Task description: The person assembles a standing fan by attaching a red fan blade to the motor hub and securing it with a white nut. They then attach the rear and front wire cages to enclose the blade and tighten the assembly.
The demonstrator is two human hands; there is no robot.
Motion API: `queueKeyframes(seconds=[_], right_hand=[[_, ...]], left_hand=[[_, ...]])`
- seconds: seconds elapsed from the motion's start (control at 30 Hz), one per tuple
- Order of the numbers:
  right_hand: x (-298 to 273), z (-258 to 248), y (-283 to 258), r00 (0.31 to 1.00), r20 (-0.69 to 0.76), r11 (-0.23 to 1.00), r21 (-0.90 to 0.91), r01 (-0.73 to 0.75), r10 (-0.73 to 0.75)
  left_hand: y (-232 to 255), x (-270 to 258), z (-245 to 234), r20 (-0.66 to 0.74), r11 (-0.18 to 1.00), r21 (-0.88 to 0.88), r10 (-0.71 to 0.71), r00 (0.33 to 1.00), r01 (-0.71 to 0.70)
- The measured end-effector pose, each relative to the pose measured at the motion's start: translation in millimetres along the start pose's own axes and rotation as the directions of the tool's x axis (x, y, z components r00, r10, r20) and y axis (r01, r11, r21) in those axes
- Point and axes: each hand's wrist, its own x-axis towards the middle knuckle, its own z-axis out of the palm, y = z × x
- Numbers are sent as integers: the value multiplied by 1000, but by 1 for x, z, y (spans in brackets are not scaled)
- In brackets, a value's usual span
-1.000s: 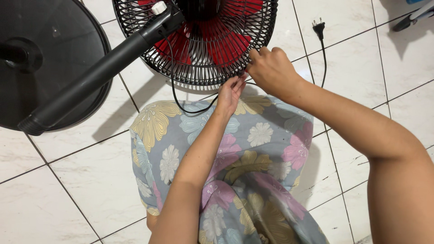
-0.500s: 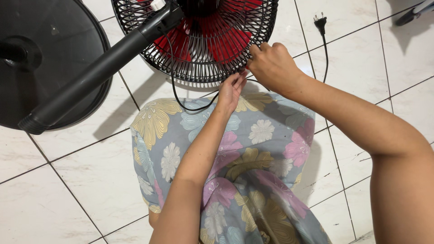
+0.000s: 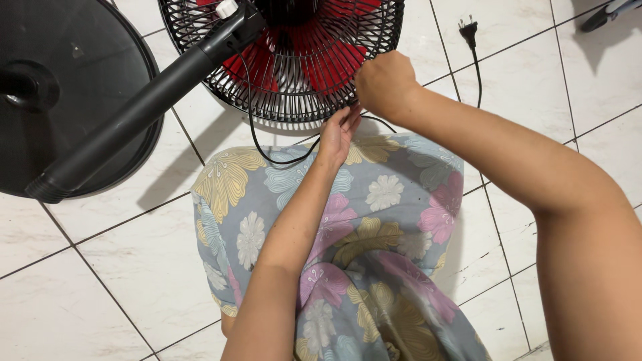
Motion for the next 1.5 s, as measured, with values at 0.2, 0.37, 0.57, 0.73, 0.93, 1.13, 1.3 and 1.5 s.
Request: queueKeyframes(seconds=[0.2, 0.37, 0.57, 0.73, 0.93, 1.13, 1.3, 1.5], right_hand=[[-15, 0, 7, 973, -200, 994, -20, 110, -112], [-24, -6, 9, 955, -266, 992, -38, 123, -128], [-25, -11, 9, 949, -285, 991, -33, 132, -136], [-26, -9, 6, 955, -264, 991, -51, 127, -137], [-17, -4, -4, 969, -201, 986, -122, 118, -141], [-5, 1, -11, 953, -280, 992, -84, 94, -114], [-3, -2, -10, 993, -54, 994, -51, 101, -103], [-3, -1, -5, 960, -254, 992, -61, 107, -120]], left_hand=[[2, -1, 0, 3, 1000, 21, 4, 1000, -4], [2, -4, 0, 6, 1000, 26, 12, 1000, -12], [5, -4, 4, -10, 999, 34, 4, 1000, -3], [4, -4, 1, -3, 999, 35, 8, 1000, -8], [1, 3, -6, -17, 1000, 31, 1, 1000, 0], [-3, 8, -10, -30, 1000, 15, 3, 1000, -3], [-1, 6, -11, -31, 999, 33, 8, 1000, -7], [0, 6, -9, -26, 1000, 30, 3, 1000, -2]])
